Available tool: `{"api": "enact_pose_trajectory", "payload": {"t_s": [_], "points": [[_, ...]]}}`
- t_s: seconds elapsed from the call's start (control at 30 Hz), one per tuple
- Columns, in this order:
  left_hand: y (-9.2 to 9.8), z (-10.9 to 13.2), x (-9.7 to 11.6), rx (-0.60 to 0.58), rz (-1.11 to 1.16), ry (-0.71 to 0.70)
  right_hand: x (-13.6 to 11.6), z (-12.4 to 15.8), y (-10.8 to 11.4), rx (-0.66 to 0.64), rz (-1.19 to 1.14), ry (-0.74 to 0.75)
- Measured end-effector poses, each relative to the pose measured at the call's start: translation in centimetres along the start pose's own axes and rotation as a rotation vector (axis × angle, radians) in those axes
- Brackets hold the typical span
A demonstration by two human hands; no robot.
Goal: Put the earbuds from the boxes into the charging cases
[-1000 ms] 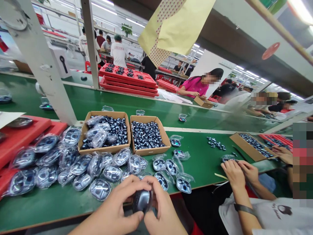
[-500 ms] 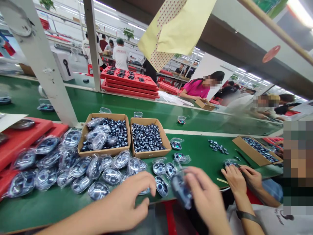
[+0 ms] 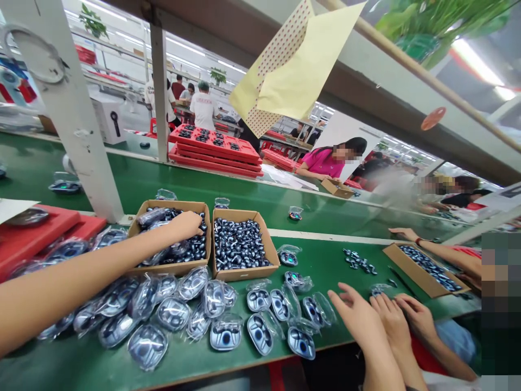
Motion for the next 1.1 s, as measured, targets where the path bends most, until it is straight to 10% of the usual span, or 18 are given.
{"api": "enact_pose_trajectory", "payload": {"t_s": [0.1,0.23,0.4,0.57,0.73,0.9,1.1], "points": [[-0.3,-0.6,-0.1,-0.01,-0.004,0.002,-7.9,0.3,-0.5,-0.139,-0.097,0.177],[0.0,-0.7,-0.9,-0.012,0.009,-0.012,-21.8,2.5,-7.1,-0.459,-0.032,0.608],[3.0,1.7,-1.5,0.078,0.078,-0.021,-28.8,2.1,-15.1,-0.578,0.003,0.623],[7.5,6.8,-1.5,0.24,0.283,0.005,-29.9,1.7,-18.6,-0.648,-0.018,0.539],[9.6,12.3,-1.2,0.423,0.726,0.043,-28.8,-0.2,-17.6,-0.679,-0.216,0.467],[5.9,15.5,1.1,0.291,1.251,0.062,-24.8,-0.6,-11.1,-0.627,-0.566,0.335],[-1.8,17.7,9.4,-0.199,2.113,0.194,-18.4,9.2,-6.1,-0.726,-1.577,-0.071]]}}
Point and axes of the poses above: each hand's wrist, its own z-axis away from the middle knuckle, its own y-axis out of the back of the hand, x = y × z, the point moved 10 cm from there along -z, towards the middle knuckle, and after that the axes turned 1 degree about -z, right-handed, at the moved point
